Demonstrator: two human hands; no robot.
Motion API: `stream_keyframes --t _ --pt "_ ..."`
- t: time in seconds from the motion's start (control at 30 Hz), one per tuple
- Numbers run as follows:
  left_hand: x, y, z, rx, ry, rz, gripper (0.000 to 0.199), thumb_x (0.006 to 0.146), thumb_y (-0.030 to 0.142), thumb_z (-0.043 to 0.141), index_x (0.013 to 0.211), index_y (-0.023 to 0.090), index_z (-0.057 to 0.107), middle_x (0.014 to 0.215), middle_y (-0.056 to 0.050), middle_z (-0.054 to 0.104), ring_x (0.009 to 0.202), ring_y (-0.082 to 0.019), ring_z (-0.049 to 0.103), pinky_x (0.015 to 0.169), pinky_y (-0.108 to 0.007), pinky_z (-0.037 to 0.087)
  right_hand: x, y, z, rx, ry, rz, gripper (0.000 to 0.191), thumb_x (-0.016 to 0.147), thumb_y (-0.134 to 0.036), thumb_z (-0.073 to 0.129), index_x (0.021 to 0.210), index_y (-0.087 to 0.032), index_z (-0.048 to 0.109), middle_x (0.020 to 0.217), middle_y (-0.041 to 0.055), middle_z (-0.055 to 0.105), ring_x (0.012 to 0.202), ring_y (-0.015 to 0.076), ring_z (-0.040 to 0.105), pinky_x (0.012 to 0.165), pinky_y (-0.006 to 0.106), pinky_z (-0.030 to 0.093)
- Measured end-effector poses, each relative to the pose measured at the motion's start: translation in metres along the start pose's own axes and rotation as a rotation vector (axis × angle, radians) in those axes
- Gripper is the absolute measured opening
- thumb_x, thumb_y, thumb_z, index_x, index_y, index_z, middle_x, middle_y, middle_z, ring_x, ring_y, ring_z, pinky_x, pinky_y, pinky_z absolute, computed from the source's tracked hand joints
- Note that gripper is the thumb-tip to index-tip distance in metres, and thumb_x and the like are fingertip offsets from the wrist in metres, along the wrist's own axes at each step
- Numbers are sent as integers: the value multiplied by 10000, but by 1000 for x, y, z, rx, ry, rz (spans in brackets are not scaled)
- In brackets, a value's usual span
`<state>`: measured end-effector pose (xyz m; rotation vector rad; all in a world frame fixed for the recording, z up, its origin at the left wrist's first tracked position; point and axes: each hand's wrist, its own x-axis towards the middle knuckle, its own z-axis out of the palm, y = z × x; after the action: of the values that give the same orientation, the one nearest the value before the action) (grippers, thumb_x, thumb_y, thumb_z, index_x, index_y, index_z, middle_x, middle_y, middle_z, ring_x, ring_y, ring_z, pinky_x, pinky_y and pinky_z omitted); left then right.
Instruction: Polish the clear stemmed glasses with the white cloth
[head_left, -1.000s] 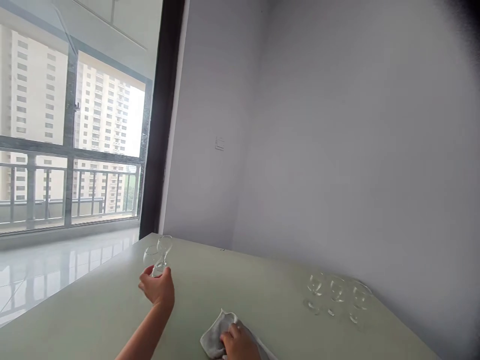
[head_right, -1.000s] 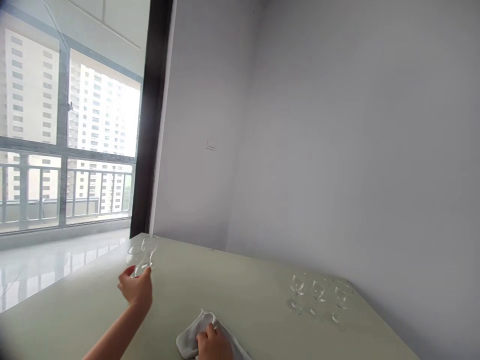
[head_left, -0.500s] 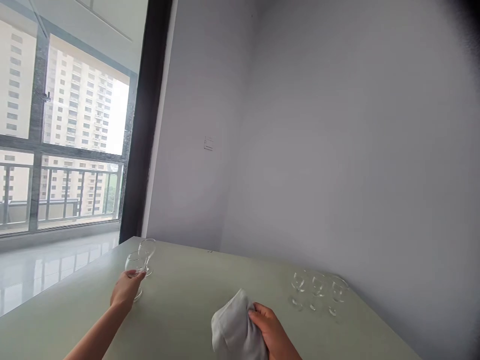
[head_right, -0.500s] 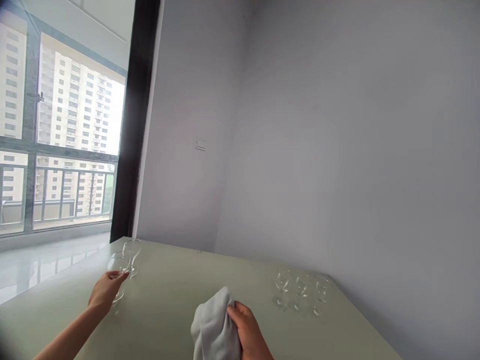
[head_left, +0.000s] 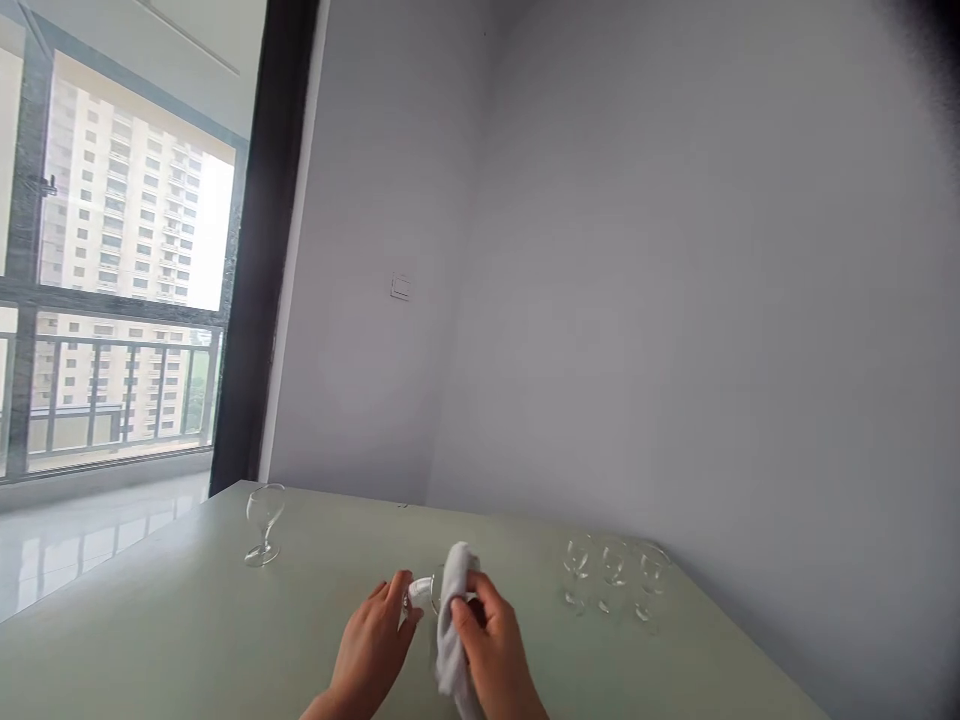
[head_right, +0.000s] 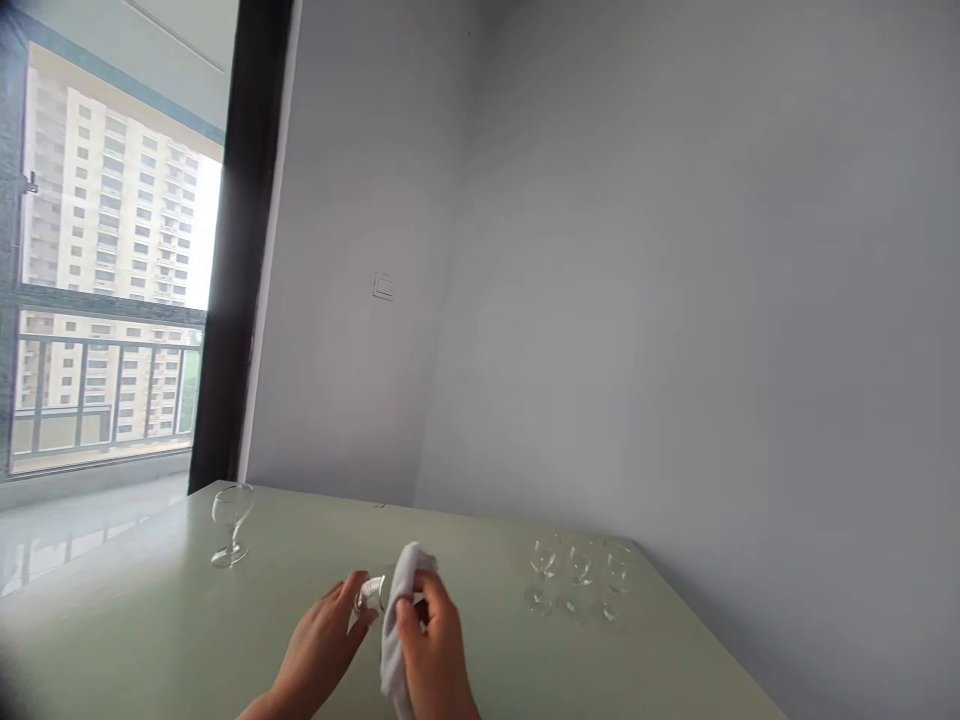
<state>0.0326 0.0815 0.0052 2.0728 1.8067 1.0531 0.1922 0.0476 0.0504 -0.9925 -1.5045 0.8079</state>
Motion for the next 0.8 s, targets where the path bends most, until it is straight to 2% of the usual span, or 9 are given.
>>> stream_keyframes --t 0.1,0.23,0.3,0.37,0.43,0.53,0.6,0.7,0.8 --pt "-9 2 9 3 -46 1 131 816 224 390 929 249 451 877 -37 641 860 -199 598 684 -268 382 -9 -1 14 -186 -170 15 334 779 -270 506 1098 -194 574 940 65 628 693 177 597 646 281 476" --pt "-17 -10 10 69 -107 45 163 797 168 405 923 243 474 857 -34 647 872 -204 592 730 -291 401 -12 4 19 -176 -315 253 354 776 -345 501 1096 -208 565 594 -19 568 364 126 490 355 230 379" --pt "-19 -15 10 97 -101 115 263 778 111 424 990 249 496 933 -38 660 938 -202 579 824 -311 393 -12 10 17 -137 -358 328 329 746 -361 545 1030 -205 600 599 -17 558 411 136 527 364 225 393" --pt "-20 -17 9 130 -75 199 352 775 86 450 1076 259 505 1025 -43 657 1006 -212 550 886 -334 375 -12 18 15 -113 -345 383 339 697 -373 602 990 -203 626 780 30 603 503 145 573 388 229 426" --pt "-20 -17 6 182 -49 287 332 802 123 471 1103 253 526 1022 -47 660 986 -235 541 871 -364 385 -12 26 13 -41 -355 408 352 665 -371 639 973 -200 641 827 40 611 529 147 587 399 229 438" --pt "-17 -13 -6 256 31 402 304 835 166 466 1115 248 553 1014 -45 657 967 -244 534 897 -407 358 -7 34 11 232 -373 477 376 690 -374 629 1002 -164 621 559 -19 573 394 128 540 339 203 383" --pt "-14 -11 -15 277 40 450 304 857 192 448 1128 269 563 1009 -41 660 955 -240 543 923 -422 332 -4 35 8 420 -319 527 425 701 -393 630 1039 -139 589 534 -26 574 346 109 510 304 181 344" --pt "-9 -9 -27 231 -100 447 277 861 336 478 1113 305 590 894 -33 685 837 -237 576 812 -391 385 0 31 -2 494 -371 491 418 699 -380 650 1032 -134 593 630 -13 603 351 87 504 312 178 372" --pt "-7 -8 -35 -44 -278 259 264 776 418 584 997 286 643 759 -8 673 742 -212 575 683 -316 410 1 20 -19 268 -561 369 282 694 -268 637 951 -152 650 595 -33 585 399 96 541 368 172 398"
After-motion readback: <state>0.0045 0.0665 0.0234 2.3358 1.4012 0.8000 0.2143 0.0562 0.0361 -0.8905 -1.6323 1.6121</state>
